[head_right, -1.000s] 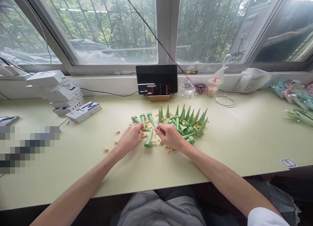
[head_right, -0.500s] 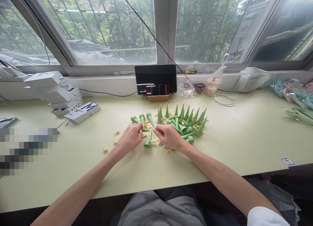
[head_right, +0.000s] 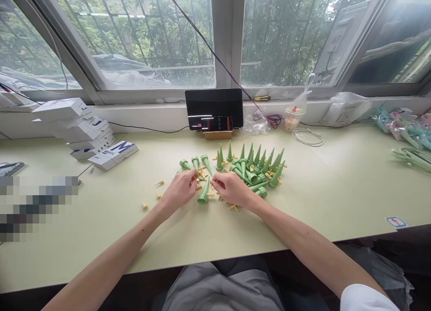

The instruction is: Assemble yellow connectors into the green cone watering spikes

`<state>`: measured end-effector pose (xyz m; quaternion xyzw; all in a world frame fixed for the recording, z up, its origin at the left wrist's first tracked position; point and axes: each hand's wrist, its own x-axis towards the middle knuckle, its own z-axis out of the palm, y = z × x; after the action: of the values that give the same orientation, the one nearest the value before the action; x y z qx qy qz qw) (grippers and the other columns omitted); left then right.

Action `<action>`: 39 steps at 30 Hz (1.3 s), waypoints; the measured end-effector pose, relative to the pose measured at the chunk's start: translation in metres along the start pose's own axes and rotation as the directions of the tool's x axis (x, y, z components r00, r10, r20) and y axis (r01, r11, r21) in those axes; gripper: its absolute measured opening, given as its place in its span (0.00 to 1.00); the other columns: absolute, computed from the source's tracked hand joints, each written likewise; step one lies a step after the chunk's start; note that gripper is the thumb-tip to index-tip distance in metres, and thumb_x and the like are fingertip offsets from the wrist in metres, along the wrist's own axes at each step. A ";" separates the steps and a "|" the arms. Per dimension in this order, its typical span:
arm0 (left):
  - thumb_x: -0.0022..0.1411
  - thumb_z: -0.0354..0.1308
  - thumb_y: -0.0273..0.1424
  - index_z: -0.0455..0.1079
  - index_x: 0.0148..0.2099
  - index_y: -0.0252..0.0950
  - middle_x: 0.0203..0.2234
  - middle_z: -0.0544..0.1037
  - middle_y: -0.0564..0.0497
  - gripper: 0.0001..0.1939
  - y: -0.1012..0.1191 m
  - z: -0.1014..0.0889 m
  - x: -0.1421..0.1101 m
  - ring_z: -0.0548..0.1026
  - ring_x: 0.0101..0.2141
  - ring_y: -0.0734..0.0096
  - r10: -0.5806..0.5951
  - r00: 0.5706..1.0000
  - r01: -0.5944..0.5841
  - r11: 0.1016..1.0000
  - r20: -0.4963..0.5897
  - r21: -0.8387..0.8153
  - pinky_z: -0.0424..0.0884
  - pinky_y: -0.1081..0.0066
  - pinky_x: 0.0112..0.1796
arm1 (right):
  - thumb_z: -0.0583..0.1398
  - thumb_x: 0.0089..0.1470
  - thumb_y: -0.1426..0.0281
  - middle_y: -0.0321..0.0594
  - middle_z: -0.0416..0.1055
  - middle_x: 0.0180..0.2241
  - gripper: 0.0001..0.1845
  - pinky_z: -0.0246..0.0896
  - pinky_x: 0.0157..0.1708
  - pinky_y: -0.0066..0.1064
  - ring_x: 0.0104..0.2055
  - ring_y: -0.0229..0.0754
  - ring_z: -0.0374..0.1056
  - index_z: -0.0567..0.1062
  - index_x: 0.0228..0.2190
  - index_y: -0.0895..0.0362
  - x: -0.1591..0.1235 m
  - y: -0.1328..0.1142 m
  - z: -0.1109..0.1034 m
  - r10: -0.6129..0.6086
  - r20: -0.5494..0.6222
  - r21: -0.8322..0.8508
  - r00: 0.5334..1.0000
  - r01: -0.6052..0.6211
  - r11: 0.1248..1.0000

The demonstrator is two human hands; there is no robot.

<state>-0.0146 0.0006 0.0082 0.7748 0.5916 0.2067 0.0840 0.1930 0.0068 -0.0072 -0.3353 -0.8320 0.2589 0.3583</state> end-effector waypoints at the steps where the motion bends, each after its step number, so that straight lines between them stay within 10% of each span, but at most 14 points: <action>1: 0.59 0.44 0.19 0.62 0.34 0.38 0.28 0.72 0.48 0.10 0.000 0.000 0.000 0.69 0.29 0.64 0.001 1.000 -0.001 1.000 -0.001 -0.006 0.62 0.69 0.31 | 0.54 0.64 0.68 0.29 0.57 0.20 0.13 0.49 0.25 0.26 0.22 0.33 0.51 0.65 0.26 0.56 0.000 0.000 0.000 0.002 0.000 -0.003 1.000 -0.002 1.000; 39: 0.61 0.47 0.25 0.68 0.35 0.38 0.28 0.77 0.49 0.09 0.002 0.001 -0.002 0.71 0.26 0.66 0.047 0.999 -0.045 0.985 0.011 -0.168 0.63 0.69 0.30 | 0.53 0.65 0.66 0.31 0.61 0.21 0.15 0.51 0.26 0.27 0.22 0.34 0.54 0.69 0.27 0.57 0.000 0.001 0.001 0.003 0.030 -0.030 1.000 -0.002 1.000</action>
<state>-0.0131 -0.0015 0.0080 0.7800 0.5533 0.2518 0.1488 0.1922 0.0072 -0.0088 -0.3376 -0.8406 0.2519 0.3406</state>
